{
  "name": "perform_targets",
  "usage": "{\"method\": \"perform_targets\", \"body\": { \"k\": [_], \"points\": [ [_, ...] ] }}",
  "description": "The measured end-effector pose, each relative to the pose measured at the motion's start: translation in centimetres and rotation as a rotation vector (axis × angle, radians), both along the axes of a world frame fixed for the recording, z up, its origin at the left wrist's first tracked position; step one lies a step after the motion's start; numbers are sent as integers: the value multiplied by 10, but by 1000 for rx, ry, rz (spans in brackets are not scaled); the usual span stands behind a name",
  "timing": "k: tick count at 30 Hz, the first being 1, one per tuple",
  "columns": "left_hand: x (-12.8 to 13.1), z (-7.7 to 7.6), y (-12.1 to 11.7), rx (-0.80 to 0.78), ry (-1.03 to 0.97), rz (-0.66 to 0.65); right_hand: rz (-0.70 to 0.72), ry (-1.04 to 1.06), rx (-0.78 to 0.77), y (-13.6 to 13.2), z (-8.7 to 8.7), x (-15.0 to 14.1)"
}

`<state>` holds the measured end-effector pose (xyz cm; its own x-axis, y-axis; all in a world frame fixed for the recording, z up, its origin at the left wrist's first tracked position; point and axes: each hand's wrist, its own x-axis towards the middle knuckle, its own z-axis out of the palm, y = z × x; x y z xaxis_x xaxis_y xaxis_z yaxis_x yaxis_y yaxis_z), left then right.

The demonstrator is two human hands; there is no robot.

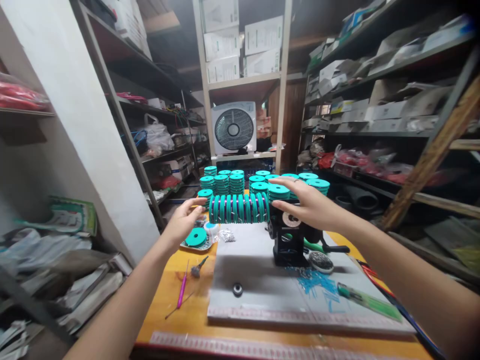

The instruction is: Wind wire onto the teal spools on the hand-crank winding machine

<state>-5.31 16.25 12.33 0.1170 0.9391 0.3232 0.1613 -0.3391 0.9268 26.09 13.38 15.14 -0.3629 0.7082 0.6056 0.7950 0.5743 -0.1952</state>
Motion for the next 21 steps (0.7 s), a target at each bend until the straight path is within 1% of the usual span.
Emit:
{"method": "perform_targets", "body": {
  "k": [3, 6, 10, 12, 14, 15, 16, 19, 21],
  "points": [
    [10, -2, 1, 12, 0, -48, -16, -7, -1, -7, -4, 7],
    [14, -9, 0, 33, -2, -49, -34, -8, -8, -6, -11, 5],
    [3, -20, 1, 61, 10, -38, 11, 17, 17, -3, -17, -14],
    [-4, -28, -2, 75, 33, 14, 15, 25, 44, -7, -18, -19],
    [-8, -41, -13, 73, 92, 84, -28, 41, 74, -14, -21, -16],
    [-7, -50, -22, 63, 141, 102, -59, 54, 92, -18, -23, -10],
    [-4, -59, -32, 54, 199, 90, -89, 67, 101, -22, -26, -3],
    [15, -89, -65, 80, 383, -121, -169, 98, 107, -32, -38, 24],
    [31, -106, -81, 106, 459, -219, -212, 120, 71, -37, -45, 41]
  ]
}}
